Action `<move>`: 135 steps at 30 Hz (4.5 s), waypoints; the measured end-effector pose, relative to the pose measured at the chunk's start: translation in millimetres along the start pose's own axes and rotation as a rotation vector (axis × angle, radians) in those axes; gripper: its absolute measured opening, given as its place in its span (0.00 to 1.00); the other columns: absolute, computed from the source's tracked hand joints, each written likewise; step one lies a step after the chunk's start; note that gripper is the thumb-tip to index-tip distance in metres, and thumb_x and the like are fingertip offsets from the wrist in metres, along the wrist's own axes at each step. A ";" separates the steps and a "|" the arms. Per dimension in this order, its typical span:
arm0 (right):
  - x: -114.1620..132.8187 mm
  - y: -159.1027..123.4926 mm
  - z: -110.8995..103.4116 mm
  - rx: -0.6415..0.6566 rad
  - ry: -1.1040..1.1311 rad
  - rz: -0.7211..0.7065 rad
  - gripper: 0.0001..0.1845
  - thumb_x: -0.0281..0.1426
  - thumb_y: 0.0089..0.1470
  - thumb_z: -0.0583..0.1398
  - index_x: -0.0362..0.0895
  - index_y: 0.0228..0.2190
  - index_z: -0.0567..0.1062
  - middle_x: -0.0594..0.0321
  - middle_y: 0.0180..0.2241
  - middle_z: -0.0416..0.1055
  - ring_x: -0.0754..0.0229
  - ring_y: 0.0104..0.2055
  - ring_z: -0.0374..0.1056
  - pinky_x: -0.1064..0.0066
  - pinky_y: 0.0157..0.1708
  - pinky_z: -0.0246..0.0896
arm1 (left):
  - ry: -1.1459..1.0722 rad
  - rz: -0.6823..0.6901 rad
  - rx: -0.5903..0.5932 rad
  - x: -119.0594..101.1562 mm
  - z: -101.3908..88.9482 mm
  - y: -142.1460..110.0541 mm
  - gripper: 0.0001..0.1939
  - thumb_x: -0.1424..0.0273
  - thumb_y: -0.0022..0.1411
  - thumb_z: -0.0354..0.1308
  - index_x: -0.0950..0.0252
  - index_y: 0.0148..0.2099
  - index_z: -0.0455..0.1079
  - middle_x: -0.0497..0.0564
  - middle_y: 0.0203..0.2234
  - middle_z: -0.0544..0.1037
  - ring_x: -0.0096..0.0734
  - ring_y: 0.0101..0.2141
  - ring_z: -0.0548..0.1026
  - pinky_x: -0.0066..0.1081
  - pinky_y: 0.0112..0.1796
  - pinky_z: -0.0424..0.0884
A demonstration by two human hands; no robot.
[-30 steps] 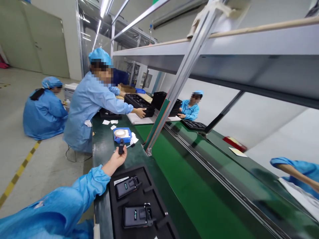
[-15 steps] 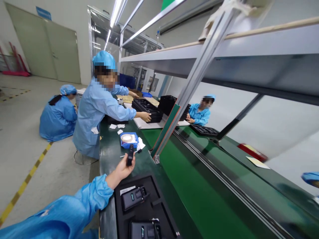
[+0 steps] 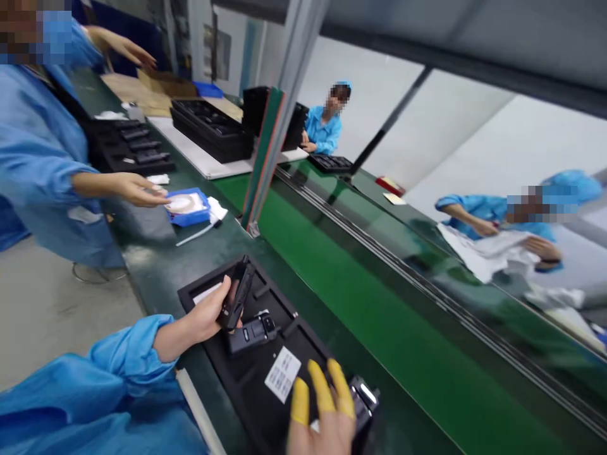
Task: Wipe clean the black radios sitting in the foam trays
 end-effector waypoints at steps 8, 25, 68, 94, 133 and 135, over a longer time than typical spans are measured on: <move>41.7 -10.9 36.2 0.021 0.141 0.001 0.13 0.36 0.55 0.60 0.47 0.43 0.75 0.52 0.50 0.65 0.52 0.50 0.66 0.56 0.45 0.66 | 0.114 -0.095 0.097 47.7 28.1 -13.5 0.18 0.61 0.63 0.56 0.67 0.50 0.71 0.51 0.24 0.79 0.31 0.22 0.77 0.27 0.24 0.73; 58.6 -22.2 18.8 -0.082 -0.032 -0.158 0.15 0.26 0.55 0.60 0.49 0.45 0.74 0.53 0.52 0.64 0.51 0.52 0.61 0.48 0.47 0.62 | 0.173 -0.210 0.043 77.8 37.9 -23.4 0.17 0.61 0.65 0.54 0.68 0.48 0.72 0.53 0.30 0.81 0.34 0.33 0.79 0.29 0.37 0.74; 7.8 -35.9 40.6 0.061 0.905 0.775 0.31 0.41 0.49 0.63 0.50 0.54 0.62 0.53 0.59 0.61 0.53 0.60 0.59 0.51 0.61 0.51 | 0.385 -0.311 0.168 99.5 51.2 -36.7 0.27 0.49 0.61 0.54 0.65 0.51 0.66 0.50 0.27 0.77 0.29 0.18 0.73 0.28 0.19 0.71; -3.3 -38.7 49.4 0.145 1.137 0.889 0.34 0.37 0.43 0.68 0.50 0.53 0.68 0.56 0.51 0.72 0.53 0.53 0.67 0.54 0.56 0.59 | 0.625 -0.370 0.277 109.5 55.5 -31.8 0.31 0.44 0.61 0.48 0.64 0.51 0.67 0.47 0.20 0.75 0.28 0.17 0.71 0.28 0.19 0.68; -3.2 -32.3 39.2 0.301 1.164 0.862 0.46 0.29 0.30 0.74 0.50 0.54 0.67 0.56 0.51 0.71 0.51 0.52 0.68 0.52 0.55 0.62 | 0.586 -0.504 0.346 127.7 56.2 -36.5 0.30 0.43 0.59 0.50 0.66 0.44 0.69 0.46 0.18 0.72 0.27 0.15 0.69 0.29 0.20 0.68; -5.2 -32.1 39.5 0.325 1.178 0.833 0.50 0.28 0.29 0.74 0.50 0.56 0.65 0.55 0.53 0.70 0.51 0.51 0.69 0.52 0.54 0.62 | 0.536 -0.517 0.340 128.5 57.4 -35.3 0.29 0.44 0.58 0.52 0.67 0.40 0.69 0.46 0.17 0.72 0.26 0.15 0.68 0.26 0.19 0.66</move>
Point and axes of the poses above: each hand's wrist, its own y-axis towards the middle knuckle, its own z-axis out of the palm, x = y × z, the point moved 7 cm from there along y, towards the middle knuckle
